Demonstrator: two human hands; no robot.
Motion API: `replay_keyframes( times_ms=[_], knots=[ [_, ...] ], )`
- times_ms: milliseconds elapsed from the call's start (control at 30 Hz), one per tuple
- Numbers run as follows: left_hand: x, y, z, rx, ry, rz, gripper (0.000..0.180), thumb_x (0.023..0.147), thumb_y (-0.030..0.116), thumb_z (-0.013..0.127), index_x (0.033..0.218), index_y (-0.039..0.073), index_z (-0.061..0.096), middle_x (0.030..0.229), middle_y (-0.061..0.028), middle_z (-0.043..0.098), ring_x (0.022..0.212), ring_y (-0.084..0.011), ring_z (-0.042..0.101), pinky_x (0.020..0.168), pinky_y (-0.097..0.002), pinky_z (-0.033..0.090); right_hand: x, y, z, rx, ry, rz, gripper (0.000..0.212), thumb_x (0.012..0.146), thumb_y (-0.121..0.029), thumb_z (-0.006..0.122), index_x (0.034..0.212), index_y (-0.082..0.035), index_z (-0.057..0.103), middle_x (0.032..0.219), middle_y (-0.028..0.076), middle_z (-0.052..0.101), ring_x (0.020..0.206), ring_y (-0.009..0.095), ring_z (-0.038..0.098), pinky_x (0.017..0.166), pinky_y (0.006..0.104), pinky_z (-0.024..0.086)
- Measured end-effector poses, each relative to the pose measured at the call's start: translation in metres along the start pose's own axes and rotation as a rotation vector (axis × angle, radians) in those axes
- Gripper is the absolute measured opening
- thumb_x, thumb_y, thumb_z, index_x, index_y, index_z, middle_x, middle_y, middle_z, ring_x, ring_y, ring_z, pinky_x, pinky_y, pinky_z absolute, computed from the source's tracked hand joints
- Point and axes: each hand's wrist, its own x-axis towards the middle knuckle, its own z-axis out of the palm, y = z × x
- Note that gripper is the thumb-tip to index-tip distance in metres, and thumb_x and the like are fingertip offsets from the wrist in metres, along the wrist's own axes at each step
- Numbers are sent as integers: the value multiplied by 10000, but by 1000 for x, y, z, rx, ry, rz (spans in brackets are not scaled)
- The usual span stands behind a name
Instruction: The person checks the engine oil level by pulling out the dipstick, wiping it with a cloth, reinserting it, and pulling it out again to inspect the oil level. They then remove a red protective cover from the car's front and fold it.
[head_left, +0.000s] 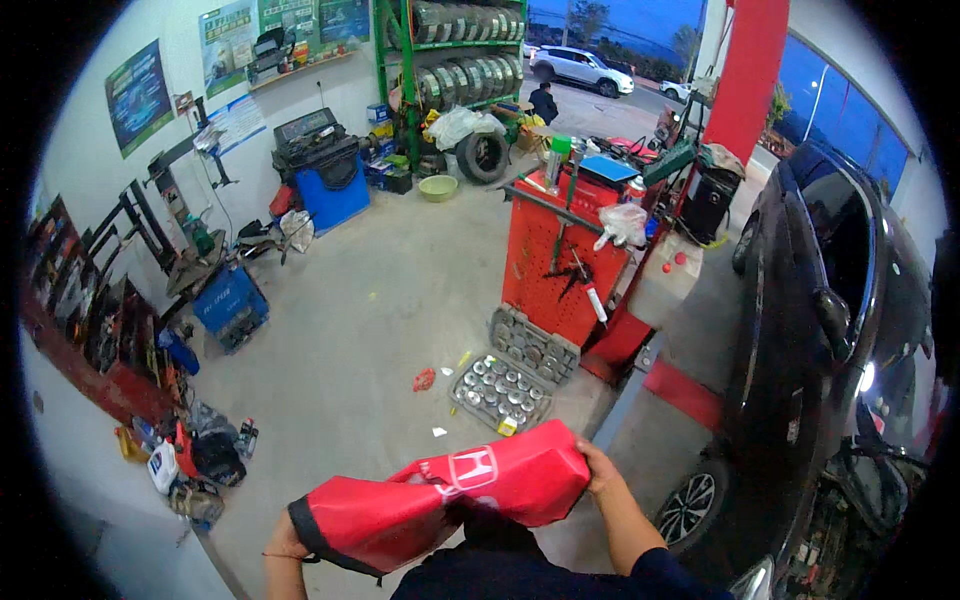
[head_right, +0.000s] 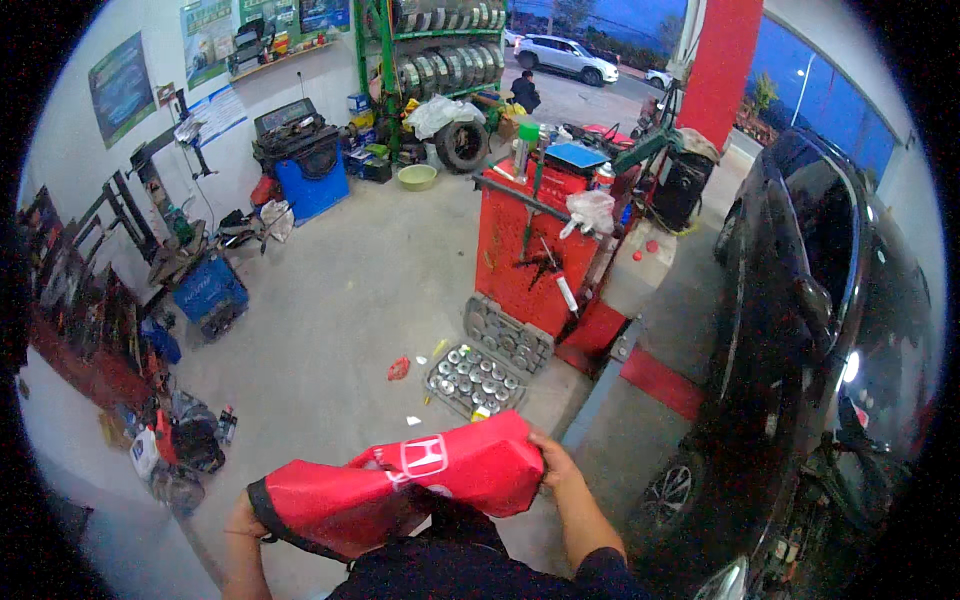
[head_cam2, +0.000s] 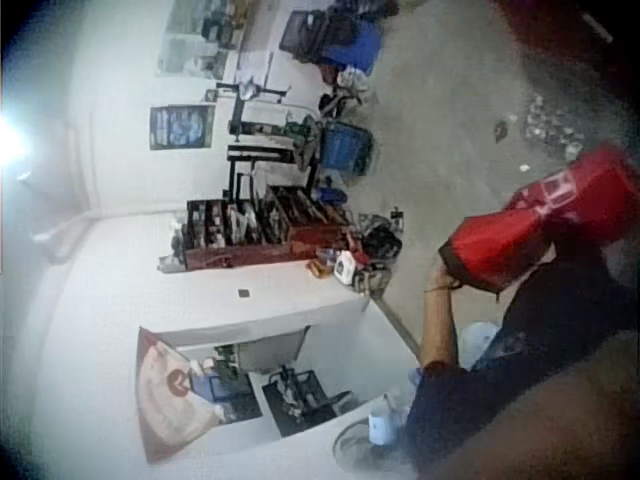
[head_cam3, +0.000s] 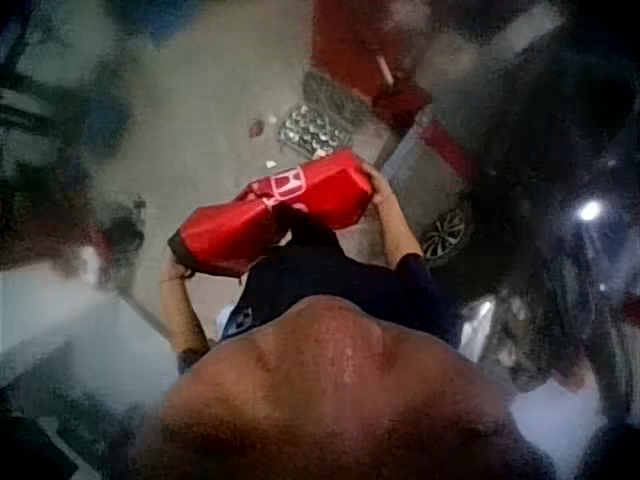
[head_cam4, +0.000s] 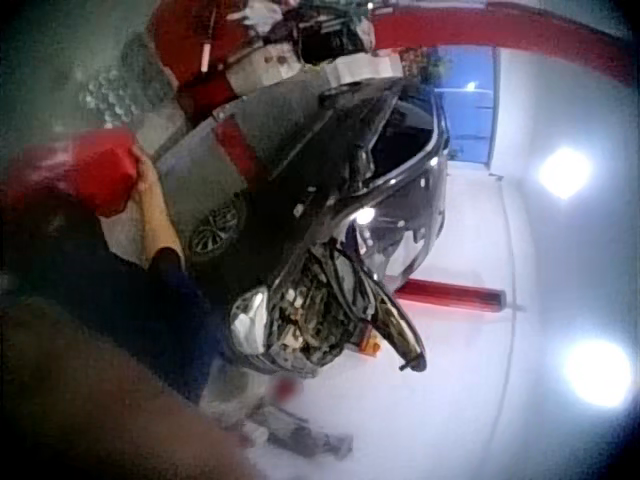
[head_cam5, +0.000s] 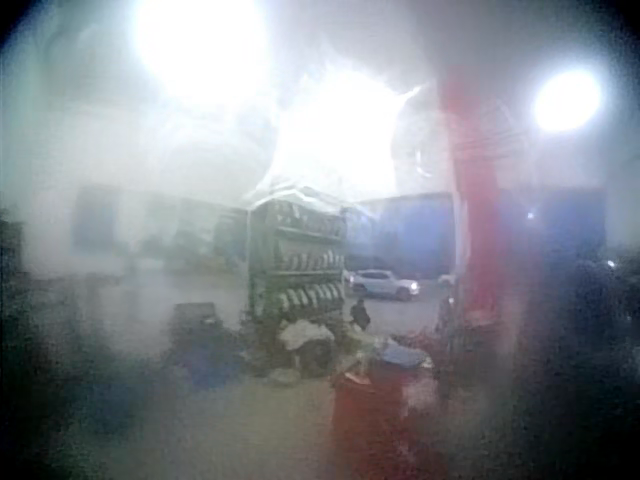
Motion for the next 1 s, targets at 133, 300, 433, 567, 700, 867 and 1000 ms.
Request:
replay_keyframes(
  times_ms=[133, 300, 433, 567, 700, 867, 1000],
  knots=[
    [48, 16, -50, -90, 304, -102, 491, 987, 371, 408, 1267, -1, 567, 1242, -139, 632, 1110, -287, 628, 997, -438, 487, 110, 7, 21, -298, -20, 227, 553, 885, -139, 640, 1389, -26, 445, 1280, 131, 580, 1129, 231, 598, 1006, 407, 461],
    [101, 132, -46, -186, 255, 245, 448, 970, 328, 471, 1272, 9, 556, 1264, -154, 615, 1128, -296, 616, 1003, -459, 475, 248, -53, 97, -141, -27, -71, 638, 869, -80, 643, 1442, -46, 365, 1157, 104, 566, 1039, 222, 609, 973, 392, 472],
    [139, 212, -32, -84, 361, 285, 435, 951, 313, 502, 1237, -9, 562, 1219, -158, 631, 1097, -308, 625, 971, -466, 488, 316, -73, 171, -502, 6, -145, 629, 870, -61, 621, 1441, -46, 356, 1052, 94, 598, 971, 187, 602, 890, 354, 487],
    [266, 236, -179, 112, 387, 76, 303, 913, 151, 513, 1144, -33, 579, 1115, -175, 636, 1004, -290, 634, 896, -438, 515, 398, -69, 184, -469, 119, -200, 608, 869, -41, 630, 1418, -42, 369, 1029, 113, 617, 969, 192, 607, 864, 345, 497],
    [364, 340, -241, 31, 418, 130, 326, 831, 31, 574, 1143, -63, 560, 990, -161, 620, 852, -261, 629, 751, -384, 537, 477, -80, 248, -552, 231, -479, 559, 835, 2, 630, 1361, -25, 442, 943, 75, 608, 900, 167, 600, 827, 314, 494],
    [419, 510, -210, 250, 522, 186, 592, 819, 52, 641, 1353, -61, 410, 1097, -167, 594, 898, -255, 616, 768, -364, 527, 566, -78, 308, -585, 363, -537, 493, 814, 23, 647, 1287, 2, 508, 917, 51, 597, 867, 147, 588, 795, 280, 478],
    [444, 612, -178, 354, 339, 432, 627, 824, 94, 683, 1372, -39, 411, 1130, -150, 595, 982, -239, 604, 833, -352, 514, 606, -89, 342, -722, 458, -655, 491, 832, 5, 648, 1296, 1, 487, 1052, 69, 596, 970, 164, 581, 871, 293, 468]
  ],
)
